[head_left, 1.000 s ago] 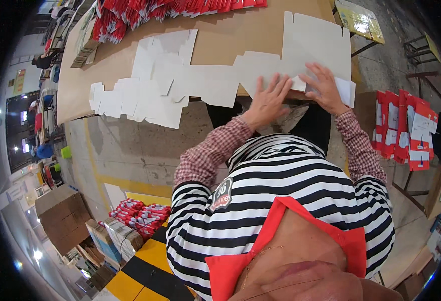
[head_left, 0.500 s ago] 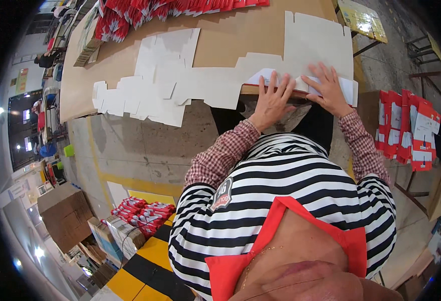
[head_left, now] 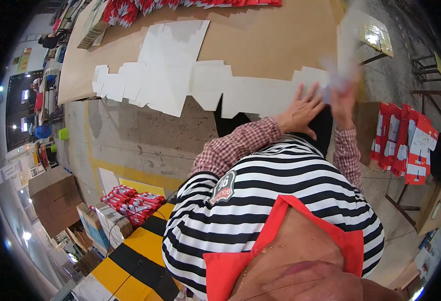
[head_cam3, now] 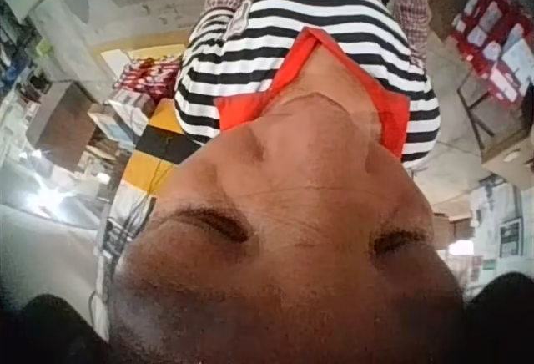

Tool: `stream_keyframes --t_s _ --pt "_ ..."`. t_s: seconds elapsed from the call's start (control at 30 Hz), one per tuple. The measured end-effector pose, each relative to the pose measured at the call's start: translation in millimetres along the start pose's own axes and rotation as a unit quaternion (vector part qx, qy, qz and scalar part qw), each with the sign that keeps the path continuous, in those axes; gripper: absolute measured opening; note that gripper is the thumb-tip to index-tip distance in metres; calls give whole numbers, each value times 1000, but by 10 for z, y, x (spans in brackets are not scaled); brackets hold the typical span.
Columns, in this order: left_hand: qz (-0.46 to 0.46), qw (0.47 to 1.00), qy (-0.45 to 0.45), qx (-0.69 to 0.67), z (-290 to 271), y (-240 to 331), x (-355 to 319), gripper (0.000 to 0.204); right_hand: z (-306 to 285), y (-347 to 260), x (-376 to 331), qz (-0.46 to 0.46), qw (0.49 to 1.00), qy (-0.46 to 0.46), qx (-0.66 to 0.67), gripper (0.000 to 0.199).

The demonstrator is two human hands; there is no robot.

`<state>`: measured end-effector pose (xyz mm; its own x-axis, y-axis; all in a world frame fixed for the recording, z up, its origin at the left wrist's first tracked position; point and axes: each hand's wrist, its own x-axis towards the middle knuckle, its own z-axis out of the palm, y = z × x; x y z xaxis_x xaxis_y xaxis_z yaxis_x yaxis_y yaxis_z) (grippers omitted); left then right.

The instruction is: The person folds flat cardboard pieces into small red-and-white boxes at a work table. They repeatedly pick up a flat piece, fold it into a box shape, and place the finished box onto a growing stack on the table.

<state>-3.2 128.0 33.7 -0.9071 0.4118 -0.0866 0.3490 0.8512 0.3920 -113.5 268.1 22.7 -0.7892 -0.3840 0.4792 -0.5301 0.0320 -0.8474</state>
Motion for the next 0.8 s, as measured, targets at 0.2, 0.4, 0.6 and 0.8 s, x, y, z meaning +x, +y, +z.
stream_keyframes --t_s 0.2,0.4,0.6,0.8 --pt "-169 961 97 198 25 -660 -1004 67 207 7 245 -89 848 -377 -361 78" --pt "-101 994 -18 -45 -765 -1528 -658 22 27 -44 288 -112 966 -158 -171 68" --pt "-192 965 146 -101 -753 -1959 -597 38 307 205 92 -177 848 -244 -436 56" --pt "-329 925 186 -46 -387 -1724 -1063 33 490 405 284 -34 913 -368 -176 40"
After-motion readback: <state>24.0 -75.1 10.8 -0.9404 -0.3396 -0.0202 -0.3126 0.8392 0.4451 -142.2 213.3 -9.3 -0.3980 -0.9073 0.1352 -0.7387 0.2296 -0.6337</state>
